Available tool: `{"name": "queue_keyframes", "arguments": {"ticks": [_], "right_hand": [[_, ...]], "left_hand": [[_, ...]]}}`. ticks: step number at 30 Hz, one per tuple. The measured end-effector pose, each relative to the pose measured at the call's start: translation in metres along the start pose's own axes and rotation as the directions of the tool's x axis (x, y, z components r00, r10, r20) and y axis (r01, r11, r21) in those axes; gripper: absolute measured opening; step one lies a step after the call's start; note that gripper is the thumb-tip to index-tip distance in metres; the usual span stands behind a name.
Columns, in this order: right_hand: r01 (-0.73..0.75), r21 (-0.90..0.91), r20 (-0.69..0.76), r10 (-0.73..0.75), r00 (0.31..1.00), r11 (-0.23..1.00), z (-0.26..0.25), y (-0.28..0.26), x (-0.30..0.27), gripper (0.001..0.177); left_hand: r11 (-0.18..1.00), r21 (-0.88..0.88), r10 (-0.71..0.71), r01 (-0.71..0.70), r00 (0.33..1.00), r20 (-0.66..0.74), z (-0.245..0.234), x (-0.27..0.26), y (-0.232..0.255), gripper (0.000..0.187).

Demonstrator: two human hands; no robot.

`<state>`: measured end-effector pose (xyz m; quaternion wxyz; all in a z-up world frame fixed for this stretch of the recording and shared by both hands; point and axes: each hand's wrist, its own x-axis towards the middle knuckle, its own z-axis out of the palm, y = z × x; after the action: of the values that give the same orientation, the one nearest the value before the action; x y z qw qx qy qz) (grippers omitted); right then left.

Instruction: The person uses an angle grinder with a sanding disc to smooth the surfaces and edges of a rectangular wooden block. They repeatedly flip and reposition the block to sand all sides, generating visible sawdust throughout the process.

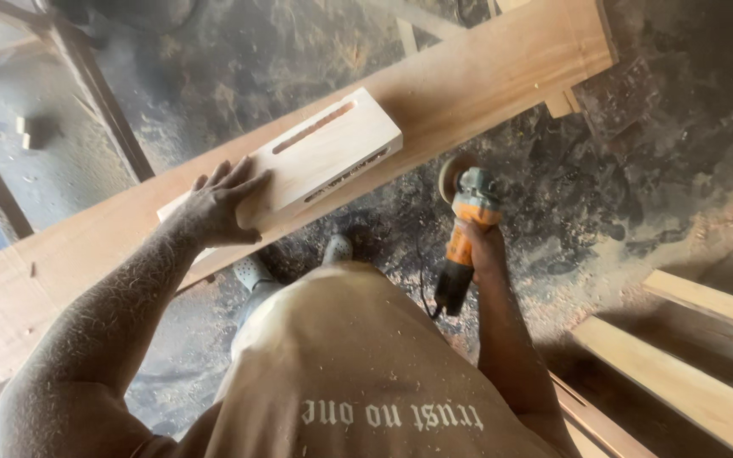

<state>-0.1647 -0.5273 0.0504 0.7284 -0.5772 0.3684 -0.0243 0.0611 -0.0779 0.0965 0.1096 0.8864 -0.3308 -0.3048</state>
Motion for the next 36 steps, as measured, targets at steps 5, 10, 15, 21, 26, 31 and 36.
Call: {"name": "queue_keyframes", "arguments": {"ticks": [5,10,15,21,26,31,36], "right_hand": [[0.041,-0.065,0.010,-0.040,0.999,0.997,-0.008,-0.003,-0.009,0.038],[0.033,-0.055,0.020,-0.032,0.999,0.998,-0.005,-0.001,-0.005,0.043],[0.017,-0.121,0.019,-0.015,1.000,0.993,0.007,-0.006,-0.011,0.046],[0.076,-0.121,0.070,-0.068,0.995,0.990,0.011,-0.011,-0.020,0.048],[0.083,-0.153,0.064,-0.074,0.995,0.985,0.005,-0.005,-0.029,0.047],[0.093,-0.171,0.084,-0.079,0.993,0.981,-0.002,-0.001,-0.039,0.048],[0.032,-0.158,0.045,-0.026,0.999,0.987,-0.015,0.008,-0.050,0.047]], "left_hand": [[0.924,-0.374,-0.071,0.076,0.997,0.027,-0.002,0.007,-0.041,0.090],[0.972,-0.189,-0.148,0.137,0.988,-0.046,0.009,0.010,-0.048,0.085],[0.990,0.137,0.006,0.019,0.984,-0.177,0.024,-0.016,0.016,0.109],[0.960,0.230,-0.138,0.159,0.985,-0.107,0.037,-0.006,0.025,0.127],[0.973,0.169,-0.122,0.160,0.969,-0.215,0.038,0.007,0.003,0.129],[0.971,0.148,-0.149,0.188,0.959,-0.242,0.020,0.025,-0.015,0.142],[0.993,-0.008,-0.113,0.117,0.939,-0.326,0.003,0.043,-0.031,0.131]]}}
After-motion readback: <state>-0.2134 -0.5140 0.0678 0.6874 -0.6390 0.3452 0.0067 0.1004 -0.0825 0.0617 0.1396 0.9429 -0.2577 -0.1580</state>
